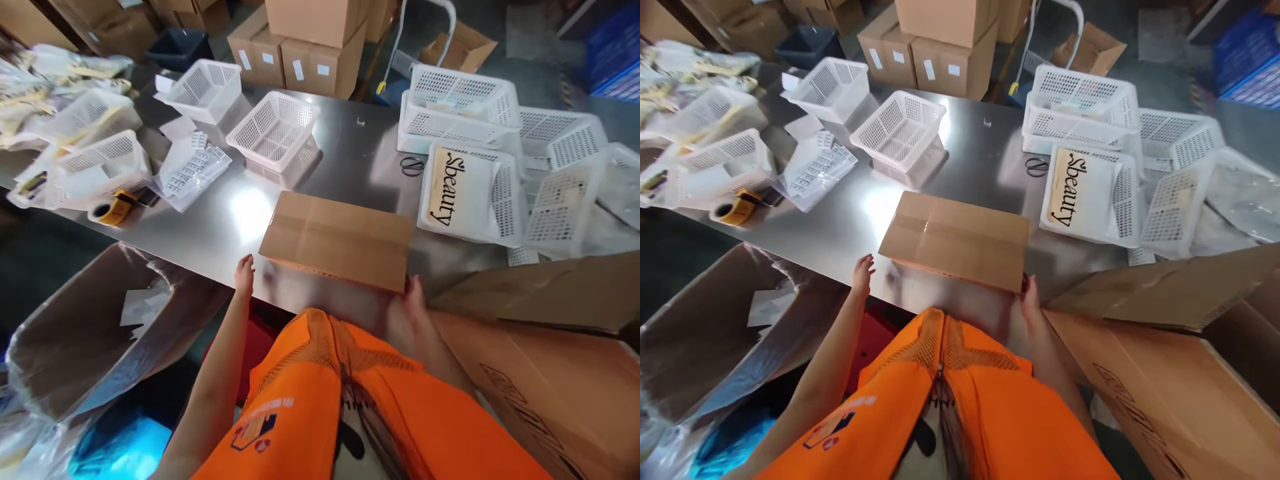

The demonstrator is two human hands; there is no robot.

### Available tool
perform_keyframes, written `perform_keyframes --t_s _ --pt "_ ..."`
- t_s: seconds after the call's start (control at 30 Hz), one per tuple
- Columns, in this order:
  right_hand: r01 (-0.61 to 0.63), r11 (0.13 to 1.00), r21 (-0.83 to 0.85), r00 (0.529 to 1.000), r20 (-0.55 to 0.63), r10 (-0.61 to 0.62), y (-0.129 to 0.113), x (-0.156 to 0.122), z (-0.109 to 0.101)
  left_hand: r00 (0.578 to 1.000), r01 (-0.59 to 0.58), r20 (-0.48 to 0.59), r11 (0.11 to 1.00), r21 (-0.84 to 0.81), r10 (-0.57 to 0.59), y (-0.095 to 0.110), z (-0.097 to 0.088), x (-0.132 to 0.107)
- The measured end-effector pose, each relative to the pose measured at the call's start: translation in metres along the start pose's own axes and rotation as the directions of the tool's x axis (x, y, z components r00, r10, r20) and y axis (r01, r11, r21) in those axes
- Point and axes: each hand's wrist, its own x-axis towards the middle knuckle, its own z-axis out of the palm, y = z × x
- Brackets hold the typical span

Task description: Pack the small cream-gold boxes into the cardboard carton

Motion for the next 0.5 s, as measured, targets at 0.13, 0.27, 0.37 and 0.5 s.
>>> perform_keyframes --t_s 0.13,0.27,0.37,0.5 --pt "-0.097 0.991 0.094 0.990 -0.096 0.106 0.001 -0.008 0.024 0.979 -0.012 0.205 0.999 -0.033 0.018 0.013 0.012 0.048" --pt "-0.132 0.973 0.189 0.975 -0.153 0.161 -0.007 -0.018 0.026 0.906 -0.023 0.419 0.998 -0.066 0.049 0.017 0.040 0.064" --pt "-0.137 0.963 0.233 0.972 -0.157 0.176 -0.017 -0.026 0.024 0.859 -0.024 0.507 0.994 -0.102 0.073 0.018 0.052 0.062" --pt "-0.142 0.966 0.214 0.975 -0.140 0.174 -0.029 -0.041 0.025 0.848 -0.026 0.525 0.995 -0.094 0.071 0.023 0.055 0.062"
